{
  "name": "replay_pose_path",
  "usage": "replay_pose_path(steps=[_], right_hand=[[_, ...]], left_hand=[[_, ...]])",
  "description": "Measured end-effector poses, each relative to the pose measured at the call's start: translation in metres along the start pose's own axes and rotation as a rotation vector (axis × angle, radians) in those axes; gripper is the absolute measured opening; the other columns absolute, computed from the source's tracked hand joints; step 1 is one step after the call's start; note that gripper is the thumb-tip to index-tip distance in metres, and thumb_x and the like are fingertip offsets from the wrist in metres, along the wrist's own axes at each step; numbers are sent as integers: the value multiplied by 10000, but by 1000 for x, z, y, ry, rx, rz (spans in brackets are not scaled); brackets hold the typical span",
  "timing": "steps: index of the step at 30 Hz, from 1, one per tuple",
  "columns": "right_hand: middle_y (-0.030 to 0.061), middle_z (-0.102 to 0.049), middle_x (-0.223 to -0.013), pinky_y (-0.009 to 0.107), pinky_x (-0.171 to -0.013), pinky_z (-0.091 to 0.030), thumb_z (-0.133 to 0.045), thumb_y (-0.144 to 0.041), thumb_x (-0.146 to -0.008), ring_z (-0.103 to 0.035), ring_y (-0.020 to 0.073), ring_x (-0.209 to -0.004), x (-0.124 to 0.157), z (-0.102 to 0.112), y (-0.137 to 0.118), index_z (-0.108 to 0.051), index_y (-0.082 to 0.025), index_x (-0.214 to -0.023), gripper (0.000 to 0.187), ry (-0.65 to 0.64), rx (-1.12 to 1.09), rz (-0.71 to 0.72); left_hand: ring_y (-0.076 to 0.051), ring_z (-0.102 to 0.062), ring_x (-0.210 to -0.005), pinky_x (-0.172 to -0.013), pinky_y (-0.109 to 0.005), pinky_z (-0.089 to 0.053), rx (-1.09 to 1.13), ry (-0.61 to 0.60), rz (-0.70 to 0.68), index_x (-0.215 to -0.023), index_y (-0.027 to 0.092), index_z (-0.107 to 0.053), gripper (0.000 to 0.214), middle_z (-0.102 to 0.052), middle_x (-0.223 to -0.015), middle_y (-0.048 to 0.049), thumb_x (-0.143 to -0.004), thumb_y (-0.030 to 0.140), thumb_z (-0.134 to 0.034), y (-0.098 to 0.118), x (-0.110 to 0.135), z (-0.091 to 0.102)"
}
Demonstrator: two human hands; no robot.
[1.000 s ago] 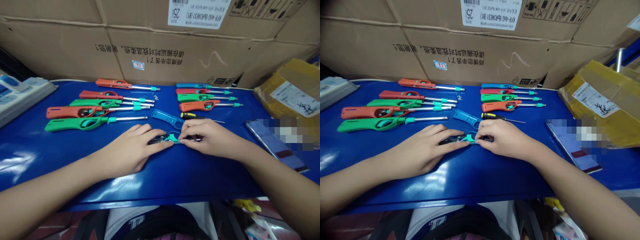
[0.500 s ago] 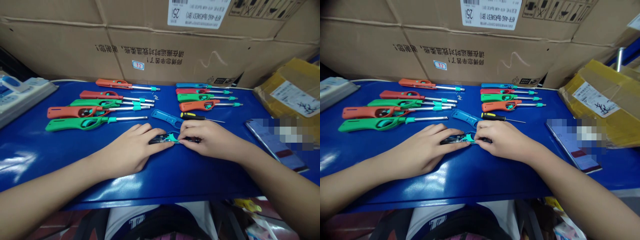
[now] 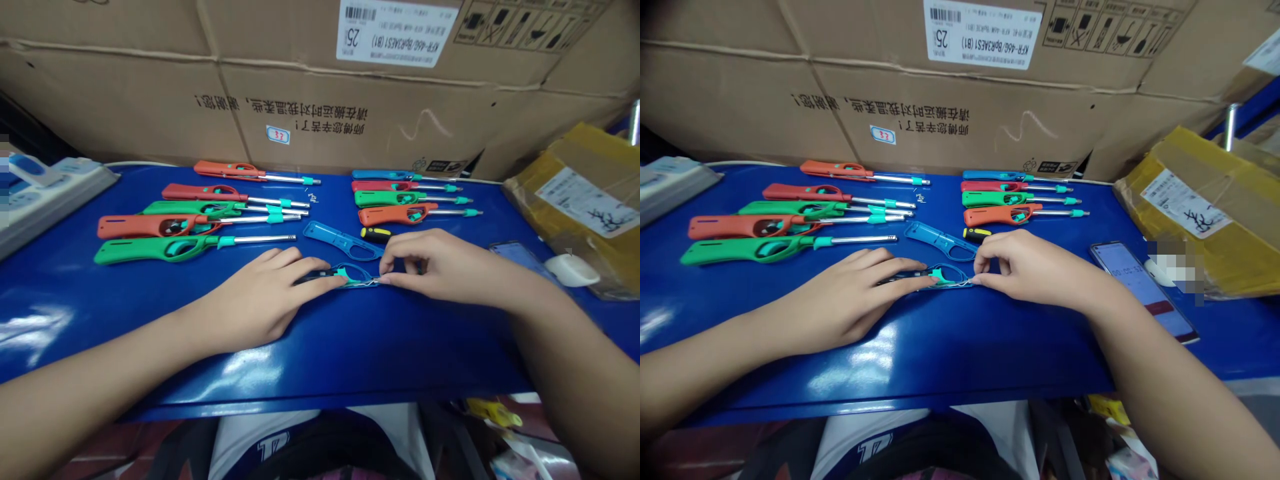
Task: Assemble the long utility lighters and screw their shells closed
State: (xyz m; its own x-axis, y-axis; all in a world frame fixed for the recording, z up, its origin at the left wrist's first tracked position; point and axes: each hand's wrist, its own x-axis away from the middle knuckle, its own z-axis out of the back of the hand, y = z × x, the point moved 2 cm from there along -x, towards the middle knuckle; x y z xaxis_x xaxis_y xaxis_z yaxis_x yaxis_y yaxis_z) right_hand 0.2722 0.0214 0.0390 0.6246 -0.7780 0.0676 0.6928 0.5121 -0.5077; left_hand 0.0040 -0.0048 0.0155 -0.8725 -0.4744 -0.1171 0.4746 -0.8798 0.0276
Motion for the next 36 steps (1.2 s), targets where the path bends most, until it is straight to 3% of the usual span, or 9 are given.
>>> replay_pose_path(steps=[5,8,12,15,23,26,29,32,36], right_hand=[[-32,-611,-646,233,-530,-359,-680,-312,-887,-484,95,-534,-2,-5,-1,-679,-200,-835,123,-41,-8,-116],[-24,-633,-697,239,-547,-363,-685,-308,-881,-496,99,-560,-2,-6,-5,-680,-200,-850,112,-37,-1,-70],[9,-679,-851,265,-613,-399,-640,-237,-890,-552,130,-670,-4,-10,-8,-690,-207,-911,62,118,65,52],[50,-679,-1051,298,-760,-467,-609,-200,-907,-638,195,-938,-7,-14,-3,-700,-225,-1025,151,286,144,77],[45,-660,-985,349,-847,-498,-641,-266,-933,-646,211,-960,-13,-19,6,-666,-216,-877,79,275,150,103],[43,-666,-877,320,-717,-504,-607,-291,-946,-629,179,-790,-13,-18,-1,-642,-199,-878,120,403,6,80],[28,-653,-764,280,-557,-489,-640,-395,-921,-582,140,-607,-12,-18,-5,-648,-190,-854,216,515,-304,-81],[51,-687,-806,270,-524,-522,-702,-506,-860,-616,153,-640,-11,-19,-8,-658,-188,-865,321,466,-590,-204],[62,-727,-847,256,-551,-518,-755,-582,-791,-624,149,-685,-11,-18,-12,-658,-189,-832,407,329,-770,-209]], left_hand=[[-277,-542,-1045,-912,-449,-477,12,-7,6,-1515,286,-428,637,-569,-1409,-87,-912,85,-474,-1,1,-1],[-272,-544,-1095,-947,-444,-475,80,8,25,-1526,263,-406,599,-578,-1402,-85,-950,109,-468,-3,1,-3],[-254,-540,-1190,-1017,-424,-457,179,57,49,-1504,233,-427,500,-585,-1397,-89,-1008,173,-447,-6,0,-1],[-252,-549,-1187,-1024,-430,-450,195,99,82,-1475,226,-464,466,-597,-1371,-94,-1009,232,-480,-10,0,2],[-251,-589,-1123,-980,-415,-489,177,200,159,-1455,189,-479,489,-644,-1256,-105,-1008,377,-541,-18,3,9],[-266,-549,-1232,-1054,-425,-466,104,318,158,-1477,171,-463,512,-595,-1351,-133,-999,323,-568,-19,3,13],[-281,-533,-1276,-1085,-457,-450,-7,407,147,-1468,186,-482,499,-579,-1405,-135,-989,269,-596,-21,4,18],[-290,-562,-1254,-1068,-472,-466,-95,433,124,-1441,196,-516,479,-613,-1388,-129,-979,264,-624,-23,6,21],[-279,-598,-1226,-1050,-453,-490,-133,415,77,-1428,214,-527,454,-660,-1341,-111,-990,290,-618,-24,8,23]])
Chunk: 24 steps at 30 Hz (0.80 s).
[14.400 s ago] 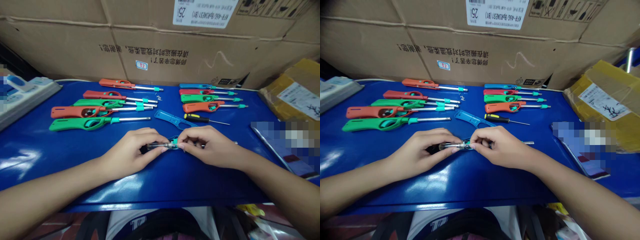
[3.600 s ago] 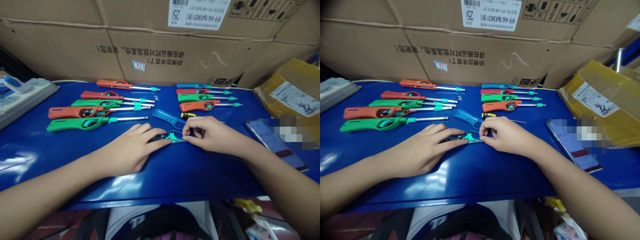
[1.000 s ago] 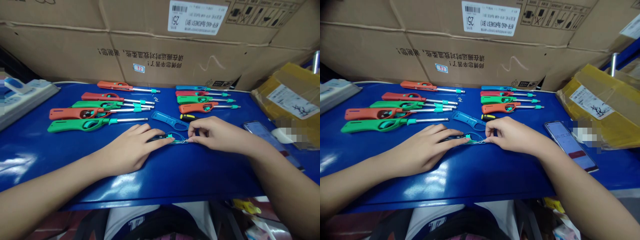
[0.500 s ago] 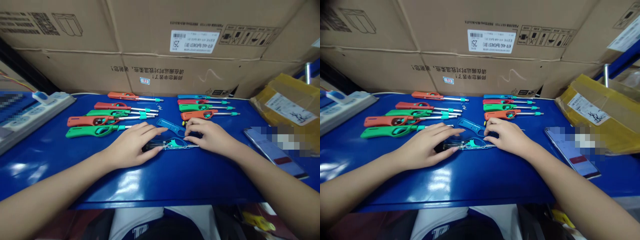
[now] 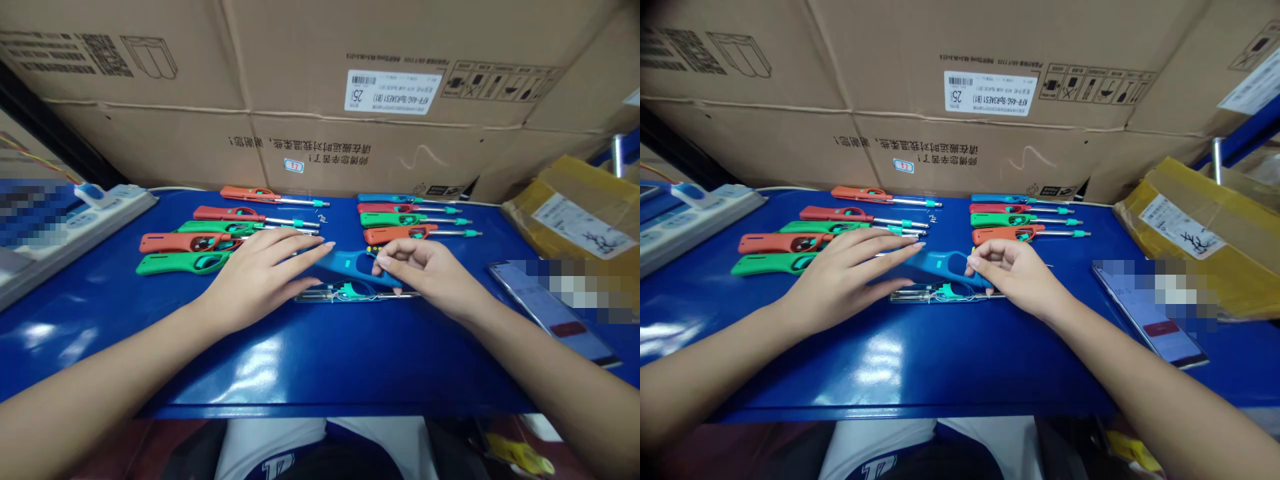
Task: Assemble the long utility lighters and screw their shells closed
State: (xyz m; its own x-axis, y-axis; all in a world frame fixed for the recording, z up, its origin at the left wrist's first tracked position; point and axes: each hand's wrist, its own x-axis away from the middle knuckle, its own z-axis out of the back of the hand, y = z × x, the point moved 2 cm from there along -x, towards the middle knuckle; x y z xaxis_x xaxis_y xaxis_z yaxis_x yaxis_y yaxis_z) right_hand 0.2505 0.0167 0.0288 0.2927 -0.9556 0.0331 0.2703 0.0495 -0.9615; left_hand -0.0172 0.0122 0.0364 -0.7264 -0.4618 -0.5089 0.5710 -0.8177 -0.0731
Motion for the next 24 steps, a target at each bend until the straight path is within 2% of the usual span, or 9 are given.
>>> replay_pose_path(steps=[4,6,9,12,14,17,21,24], right_hand=[[49,-717,-797,299,-725,-537,-749,-568,-804,-647,159,-756,-1,-1,1,-661,-182,-768,397,-43,15,25],[48,-709,-819,318,-762,-545,-744,-537,-818,-659,170,-787,-2,-3,4,-664,-185,-801,362,-48,35,40],[44,-683,-881,322,-744,-557,-729,-471,-850,-650,172,-798,0,-7,8,-679,-191,-1067,358,-48,107,98],[40,-658,-926,335,-768,-547,-730,-402,-867,-628,178,-828,3,-10,7,-652,-211,-1253,438,-76,363,254],[50,-654,-970,353,-827,-537,-738,-354,-872,-628,194,-891,6,-12,5,-666,-217,-1254,412,-96,540,388],[80,-647,-1057,389,-920,-527,-710,-327,-902,-630,226,-1009,6,-14,5,-662,-222,-1262,377,-121,653,502],[104,-614,-1194,446,-1013,-500,-696,-353,-915,-594,259,-1144,4,-15,11,-668,-257,-1252,352,-143,707,556],[107,-609,-1205,469,-1016,-494,-695,-375,-918,-581,267,-1151,2,-16,15,-671,-262,-1244,345,-164,721,541]], left_hand=[[-242,-649,-1096,-968,-406,-545,42,1,-32,-1385,186,-563,391,-705,-1215,-104,-1008,285,-588,0,1,0],[-232,-663,-1034,-922,-397,-567,49,-18,-35,-1364,170,-581,364,-710,-1170,-112,-1017,277,-567,1,1,-1],[-235,-672,-1016,-896,-393,-589,52,-60,-85,-1343,147,-601,357,-717,-1146,-122,-1020,294,-557,2,2,-1],[-240,-677,-1020,-896,-391,-596,71,-73,-128,-1322,130,-618,359,-727,-1135,-123,-1014,308,-569,1,3,1],[-237,-686,-1017,-894,-382,-597,94,-83,-137,-1304,135,-636,352,-737,-1127,-118,-1009,318,-580,-1,3,3],[-224,-704,-1004,-889,-358,-600,134,-110,-142,-1260,153,-672,333,-755,-1114,-103,-999,346,-599,-3,3,4],[-219,-723,-982,-869,-345,-606,141,-148,-150,-1202,156,-708,316,-776,-1065,-82,-988,368,-613,-3,4,2],[-219,-725,-977,-884,-351,-603,120,-183,-147,-1189,155,-712,316,-779,-1061,-74,-1000,379,-592,-2,5,-1]])
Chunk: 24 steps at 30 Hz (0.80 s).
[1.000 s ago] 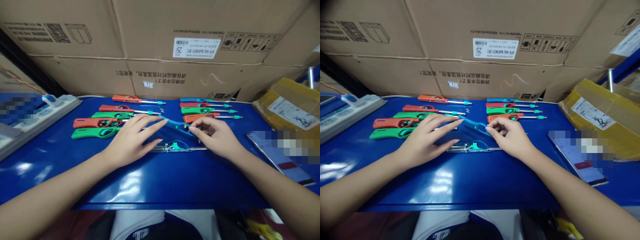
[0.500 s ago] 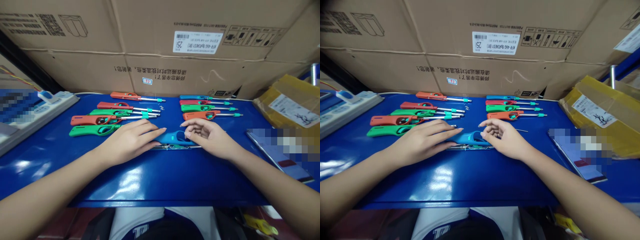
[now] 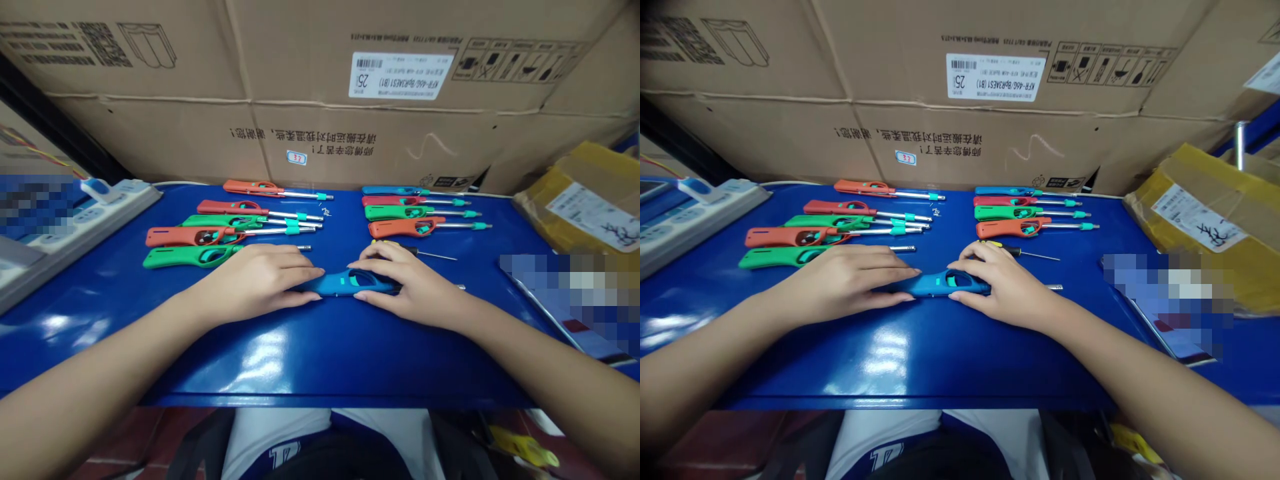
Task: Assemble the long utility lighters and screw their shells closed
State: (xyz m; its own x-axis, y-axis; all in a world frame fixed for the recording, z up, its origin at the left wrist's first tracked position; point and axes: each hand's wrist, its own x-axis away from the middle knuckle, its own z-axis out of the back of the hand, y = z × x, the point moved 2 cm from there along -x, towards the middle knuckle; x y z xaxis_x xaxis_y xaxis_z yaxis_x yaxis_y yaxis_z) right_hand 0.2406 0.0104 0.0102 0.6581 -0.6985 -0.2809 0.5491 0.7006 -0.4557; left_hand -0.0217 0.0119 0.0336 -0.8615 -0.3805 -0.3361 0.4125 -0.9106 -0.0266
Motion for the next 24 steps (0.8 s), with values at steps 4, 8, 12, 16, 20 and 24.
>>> replay_pose_path(steps=[4,8,12,16,20,24], right_hand=[[106,-613,-1187,466,-1009,-486,-695,-378,-920,-577,265,-1136,-1,-2,1,-671,-256,-1243,346,-21,-5,-18],[105,-612,-1157,438,-992,-490,-681,-363,-928,-584,252,-1105,-1,-3,0,-671,-231,-1251,349,-21,-12,-23],[99,-612,-1150,437,-989,-485,-680,-364,-922,-589,256,-1099,1,-1,0,-678,-246,-1233,333,-23,-5,-24],[97,-616,-1147,444,-1000,-471,-691,-357,-914,-590,255,-1098,2,1,-1,-692,-241,-1197,306,-32,9,-19],[100,-621,-1136,428,-985,-485,-703,-363,-911,-592,245,-1073,0,-1,0,-696,-214,-1208,333,-52,-12,-31],[101,-623,-1131,404,-976,-499,-720,-370,-902,-596,235,-1061,-1,-2,2,-699,-180,-1232,381,-45,-59,-44]], left_hand=[[-218,-718,-1001,-927,-356,-588,28,-55,35,-1176,157,-712,304,-769,-1097,-69,-1000,373,-590,1,-1,-4],[-224,-713,-991,-886,-362,-591,65,-63,84,-1173,175,-713,299,-752,-1087,-78,-1005,379,-573,1,-1,-6],[-225,-710,-981,-881,-365,-585,97,-53,94,-1170,174,-717,306,-748,-1064,-84,-1009,379,-557,3,-2,-5],[-224,-706,-980,-881,-364,-579,100,-54,92,-1170,175,-717,301,-748,-1066,-83,-1008,374,-560,4,-2,-4],[-221,-701,-985,-922,-371,-562,119,-75,119,-1158,188,-718,274,-745,-1073,-69,-992,369,-596,3,-2,-6],[-223,-693,-1021,-963,-372,-547,198,-66,205,-1133,208,-724,271,-746,-1074,-43,-946,397,-670,1,-1,-10]])
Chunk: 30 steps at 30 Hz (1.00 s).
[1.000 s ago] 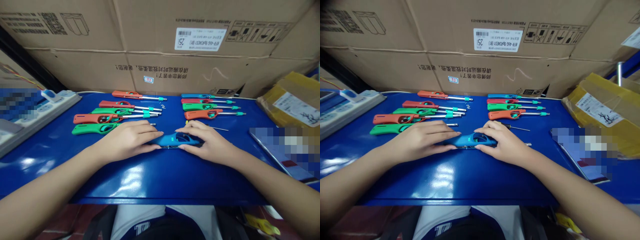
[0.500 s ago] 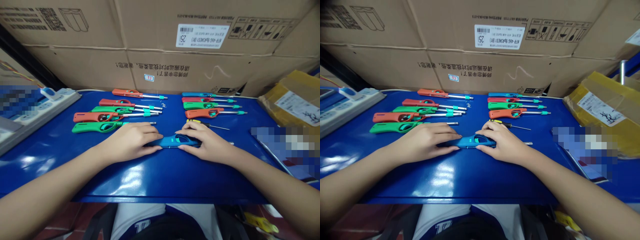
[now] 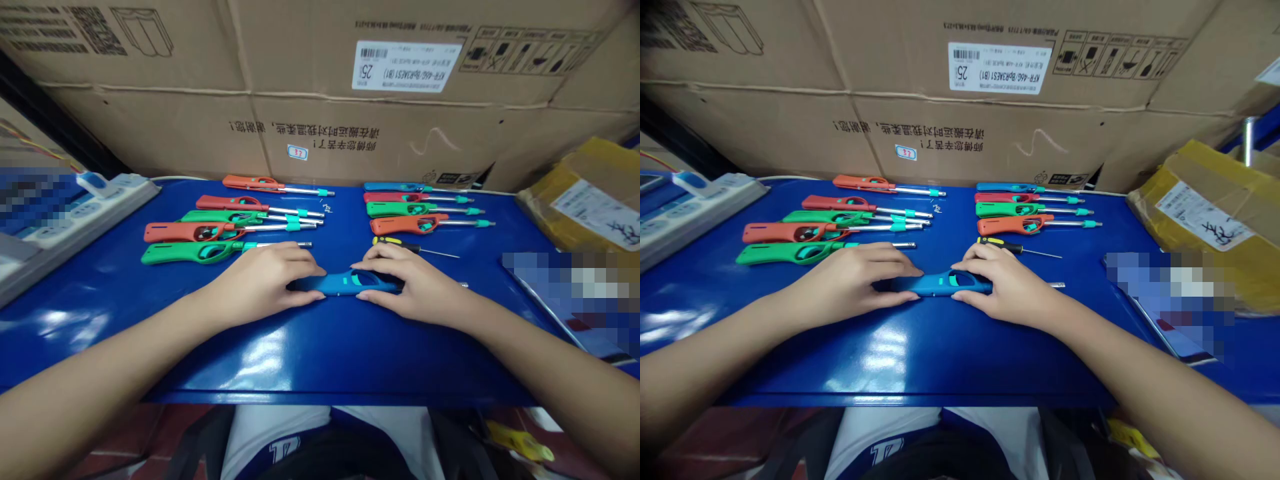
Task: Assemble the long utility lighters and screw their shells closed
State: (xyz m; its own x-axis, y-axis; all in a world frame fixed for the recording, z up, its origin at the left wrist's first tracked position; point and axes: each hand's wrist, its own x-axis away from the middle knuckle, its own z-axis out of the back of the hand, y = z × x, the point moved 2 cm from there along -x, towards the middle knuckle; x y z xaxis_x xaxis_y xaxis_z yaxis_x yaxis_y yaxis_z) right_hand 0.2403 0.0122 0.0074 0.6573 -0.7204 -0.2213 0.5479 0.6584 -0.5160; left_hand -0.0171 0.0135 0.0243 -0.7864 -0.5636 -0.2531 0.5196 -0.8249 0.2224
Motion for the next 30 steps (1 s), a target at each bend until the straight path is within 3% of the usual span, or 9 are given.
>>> replay_pose_path(steps=[10,19,30], right_hand=[[91,-626,-1134,411,-987,-479,-710,-380,-913,-589,237,-1080,1,0,-2,-692,-196,-1234,370,-9,69,3],[73,-646,-1121,406,-964,-435,-694,-371,-928,-589,237,-1095,2,5,-8,-684,-227,-1195,304,-17,163,51],[86,-646,-1127,409,-938,-489,-719,-375,-905,-612,237,-1051,4,1,-6,-693,-205,-1232,369,-37,142,3]], left_hand=[[-220,-692,-985,-858,-326,-549,-25,9,30,-1101,213,-719,238,-741,-1057,-33,-932,375,-676,4,-1,0],[-217,-697,-963,-908,-344,-538,-45,12,0,-1079,210,-718,218,-741,-1026,-30,-930,362,-670,8,-1,3],[-203,-707,-948,-852,-308,-542,-65,-2,10,-1070,203,-724,238,-736,-1009,-19,-904,373,-721,6,0,-1]])
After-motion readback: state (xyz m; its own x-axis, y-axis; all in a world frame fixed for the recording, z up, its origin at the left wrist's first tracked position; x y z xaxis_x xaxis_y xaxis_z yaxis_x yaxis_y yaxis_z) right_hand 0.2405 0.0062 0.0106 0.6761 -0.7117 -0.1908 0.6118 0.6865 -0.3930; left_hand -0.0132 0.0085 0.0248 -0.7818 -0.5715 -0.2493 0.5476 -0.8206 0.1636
